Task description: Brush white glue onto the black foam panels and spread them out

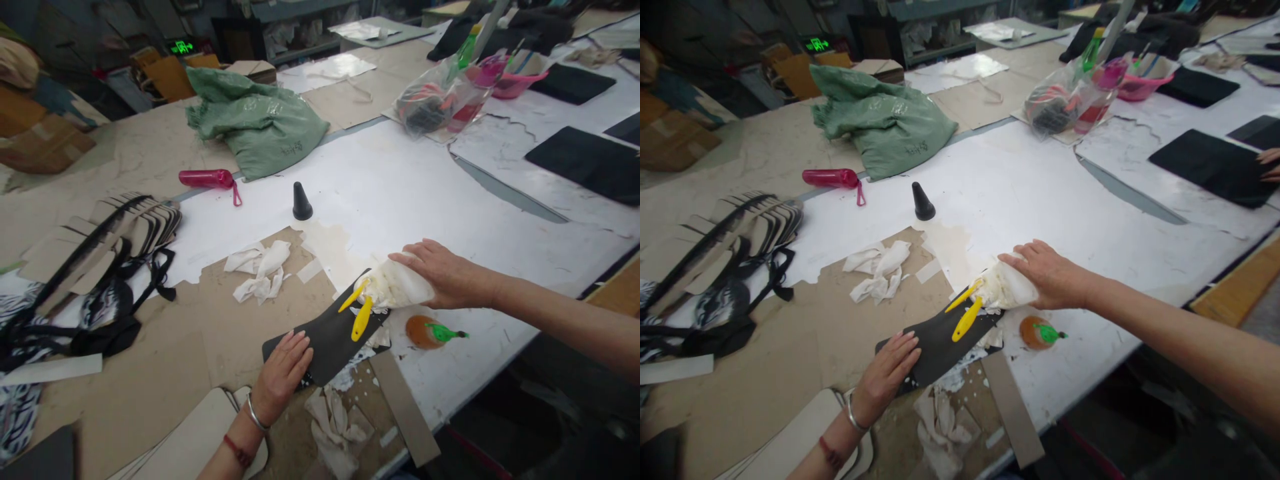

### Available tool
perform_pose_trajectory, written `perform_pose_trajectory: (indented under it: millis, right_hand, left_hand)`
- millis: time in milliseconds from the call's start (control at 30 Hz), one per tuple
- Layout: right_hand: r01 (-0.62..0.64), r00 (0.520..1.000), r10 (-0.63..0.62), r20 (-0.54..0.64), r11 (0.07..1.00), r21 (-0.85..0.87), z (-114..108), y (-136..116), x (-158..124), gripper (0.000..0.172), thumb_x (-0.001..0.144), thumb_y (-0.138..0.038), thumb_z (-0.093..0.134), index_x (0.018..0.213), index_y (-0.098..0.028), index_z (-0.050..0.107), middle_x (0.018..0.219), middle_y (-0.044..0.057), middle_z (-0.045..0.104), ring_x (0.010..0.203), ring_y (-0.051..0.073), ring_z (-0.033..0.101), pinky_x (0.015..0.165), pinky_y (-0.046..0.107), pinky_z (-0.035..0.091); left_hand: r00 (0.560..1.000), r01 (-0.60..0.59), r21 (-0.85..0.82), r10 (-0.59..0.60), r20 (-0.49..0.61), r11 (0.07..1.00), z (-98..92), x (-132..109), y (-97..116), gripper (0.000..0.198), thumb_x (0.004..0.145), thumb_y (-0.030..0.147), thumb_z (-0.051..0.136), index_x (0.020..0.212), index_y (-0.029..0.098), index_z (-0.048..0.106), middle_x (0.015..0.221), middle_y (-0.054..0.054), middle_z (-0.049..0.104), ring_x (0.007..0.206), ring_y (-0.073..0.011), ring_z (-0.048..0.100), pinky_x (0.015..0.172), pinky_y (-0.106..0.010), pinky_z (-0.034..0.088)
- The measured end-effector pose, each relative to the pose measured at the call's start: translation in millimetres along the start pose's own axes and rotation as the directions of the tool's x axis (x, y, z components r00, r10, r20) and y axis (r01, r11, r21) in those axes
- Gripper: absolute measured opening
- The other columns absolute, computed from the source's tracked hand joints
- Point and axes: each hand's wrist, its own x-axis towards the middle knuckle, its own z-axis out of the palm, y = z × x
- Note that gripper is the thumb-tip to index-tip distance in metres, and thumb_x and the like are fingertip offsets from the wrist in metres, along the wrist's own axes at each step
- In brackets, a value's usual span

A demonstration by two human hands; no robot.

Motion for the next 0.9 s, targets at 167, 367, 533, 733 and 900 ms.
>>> perform_pose_trajectory:
  millis: [167,367,533,733,900]
  right_hand:
    - [0.032,0.999,-0.031,0.025,0.999,-0.024,3,-7,5,0.077,0.063,-0.034,0.060,0.131,-0.010,0.034,0.112,0.018,0.048,0.099,0.030,0.044,0.091,0.046,0.030]
    - [0.073,0.995,-0.071,0.070,0.997,-0.030,12,-13,13,0.077,0.062,-0.028,0.061,0.132,-0.011,0.034,0.115,0.018,0.046,0.104,0.030,0.041,0.096,0.049,0.025]
    - [0.123,0.989,-0.119,0.084,0.991,-0.053,11,-11,19,0.078,0.060,-0.022,0.061,0.132,-0.010,0.034,0.118,0.020,0.045,0.109,0.032,0.039,0.098,0.051,0.023]
    - [0.137,0.990,-0.138,0.012,0.990,0.010,24,0,19,0.081,0.059,-0.024,0.064,0.133,-0.013,0.033,0.119,0.018,0.046,0.111,0.032,0.040,0.098,0.048,0.028]
    - [0.167,0.982,-0.168,-0.088,0.986,-0.012,41,13,10,0.086,0.059,-0.029,0.066,0.136,-0.019,0.030,0.123,0.015,0.047,0.113,0.031,0.043,0.096,0.047,0.035]
  left_hand:
    - [0.997,-0.073,0.015,0.073,0.018,0.997,15.1,-14,-10,0.024,0.087,0.009,0.038,0.100,0.010,0.058,0.101,-0.013,0.064,0.119,-0.0228,0.045,0.092,-0.045,0.049]
    - [0.993,-0.090,0.048,0.087,0.076,0.995,19.5,-21,-10,0.025,0.087,0.009,0.039,0.102,0.011,0.058,0.099,-0.012,0.065,0.114,-0.0227,0.049,0.091,-0.045,0.050]
    - [0.995,-0.081,0.056,0.077,0.063,0.995,18.4,-23,-6,0.024,0.086,0.008,0.039,0.099,0.008,0.059,0.096,-0.012,0.065,0.108,-0.0232,0.053,0.088,-0.045,0.052]
    - [0.998,-0.039,0.099,0.033,0.059,0.994,22.0,-30,1,0.023,0.085,0.008,0.041,0.101,0.008,0.058,0.094,-0.013,0.065,0.106,-0.0236,0.054,0.087,-0.045,0.052]
    - [0.987,0.107,0.153,-0.124,0.101,0.982,31.7,-36,11,0.021,0.086,0.011,0.041,0.101,0.011,0.056,0.097,-0.011,0.064,0.100,-0.0209,0.057,0.085,-0.042,0.052]
